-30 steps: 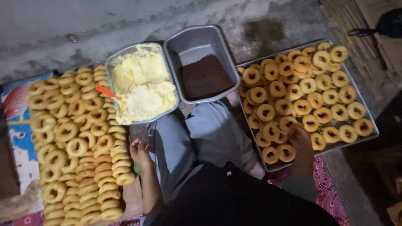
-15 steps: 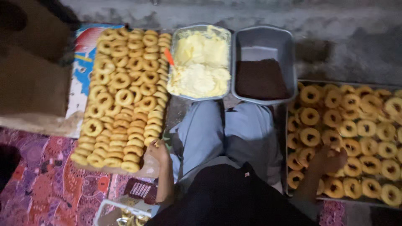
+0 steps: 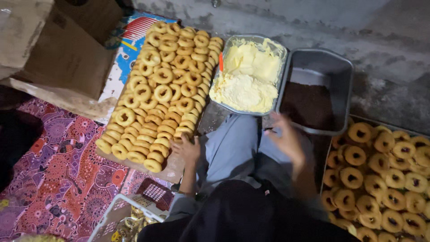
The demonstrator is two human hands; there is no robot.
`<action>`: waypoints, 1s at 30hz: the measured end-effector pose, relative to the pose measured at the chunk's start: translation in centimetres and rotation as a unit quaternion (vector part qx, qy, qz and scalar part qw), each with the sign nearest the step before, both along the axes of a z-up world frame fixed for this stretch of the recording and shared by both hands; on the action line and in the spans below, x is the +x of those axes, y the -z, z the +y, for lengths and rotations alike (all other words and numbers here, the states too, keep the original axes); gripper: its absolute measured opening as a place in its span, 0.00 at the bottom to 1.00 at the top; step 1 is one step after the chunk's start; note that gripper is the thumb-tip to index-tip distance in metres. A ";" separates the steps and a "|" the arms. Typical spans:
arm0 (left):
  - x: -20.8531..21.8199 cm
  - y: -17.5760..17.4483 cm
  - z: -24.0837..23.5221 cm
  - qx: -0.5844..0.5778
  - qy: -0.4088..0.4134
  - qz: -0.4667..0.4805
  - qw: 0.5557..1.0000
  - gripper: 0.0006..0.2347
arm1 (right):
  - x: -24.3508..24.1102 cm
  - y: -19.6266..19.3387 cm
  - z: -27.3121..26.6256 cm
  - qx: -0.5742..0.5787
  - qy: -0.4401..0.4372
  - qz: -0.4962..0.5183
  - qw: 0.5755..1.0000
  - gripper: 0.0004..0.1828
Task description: The person repeatedly picks plain donuts from a tray, scoops a yellow cream filling into the center hole, and places the filled donuts onto a separate tray. The process is continuous and repetitive.
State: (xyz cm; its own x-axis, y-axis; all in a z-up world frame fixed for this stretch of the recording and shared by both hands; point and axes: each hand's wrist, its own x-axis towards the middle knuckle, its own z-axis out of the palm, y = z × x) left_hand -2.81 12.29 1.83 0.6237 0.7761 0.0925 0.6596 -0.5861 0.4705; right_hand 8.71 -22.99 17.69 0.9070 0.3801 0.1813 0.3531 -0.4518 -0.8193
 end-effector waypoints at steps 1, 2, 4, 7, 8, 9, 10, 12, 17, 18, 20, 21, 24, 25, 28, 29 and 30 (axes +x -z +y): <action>-0.3 0.9 0.6 0.012 -0.023 0.006 1.000 0.34 | -1.4 0.5 1.7 0.008 -0.003 0.092 0.996 0.29; -0.6 1.9 0.9 0.023 -0.044 0.011 0.999 0.33 | -3.0 1.3 3.4 0.013 -0.004 0.183 0.983 0.31; -1.8 3.3 1.3 -0.034 -0.131 -0.035 0.990 0.23 | -5.5 2.9 5.1 -0.060 -0.087 0.042 0.994 0.26; -3.3 3.2 2.3 -0.080 -0.150 -0.178 0.969 0.22 | -8.6 5.4 5.8 -0.019 -0.097 0.203 0.974 0.24; -3.4 2.5 2.6 -0.087 -0.135 -0.239 0.958 0.23 | -9.0 6.2 5.9 0.014 -0.093 0.233 0.968 0.24; -3.6 1.6 2.6 -0.228 -0.141 -0.305 0.914 0.21 | -9.3 7.0 6.1 0.046 -0.088 0.263 0.960 0.25; -3.7 0.5 2.0 -0.365 -0.143 -0.363 0.845 0.19 | -9.5 7.7 6.0 0.077 -0.081 0.292 0.950 0.25; -3.6 -1.8 -0.3 -0.606 -0.096 -0.424 0.666 0.15 | -9.3 9.3 6.1 0.175 -0.094 0.322 0.926 0.26; -0.7 -6.4 -10.0 -0.679 0.151 -0.332 0.638 0.09 | -7.7 13.1 7.6 0.263 -0.047 0.374 0.888 0.21; -0.1 -7.0 -11.5 -0.683 0.135 -0.341 0.632 0.10 | -7.3 13.5 7.6 0.229 -0.028 0.308 0.923 0.21; 1.7 -7.8 -13.0 -0.692 0.103 -0.357 0.619 0.12 | -6.4 13.7 6.9 0.284 0.014 0.304 0.909 0.21; 2.5 -8.0 -12.8 -0.681 0.072 -0.371 0.627 0.12 | -5.8 13.4 6.3 0.372 0.036 0.362 0.854 0.19; 3.6 -8.3 -11.5 -0.661 0.007 -0.397 0.636 0.11 | -4.3 11.1 4.8 0.461 0.086 0.392 0.792 0.17; 3.9 -8.3 -10.6 -0.664 0.009 -0.398 0.632 0.10 | -4.0 9.9 4.7 0.463 0.100 0.380 0.794 0.18; 4.4 -7.7 -9.6 -0.734 -0.041 -0.371 0.567 0.06 | -3.6 6.2 7.1 0.406 0.086 0.248 0.875 0.22; 4.5 -7.4 -9.5 -0.764 -0.068 -0.355 0.535 0.06 | -3.9 4.8 8.0 0.325 0.055 0.179 0.927 0.22; 4.7 -7.1 -9.5 -0.758 -0.064 -0.367 0.535 0.06 | -4.3 3.5 9.0 0.240 0.021 0.106 0.965 0.22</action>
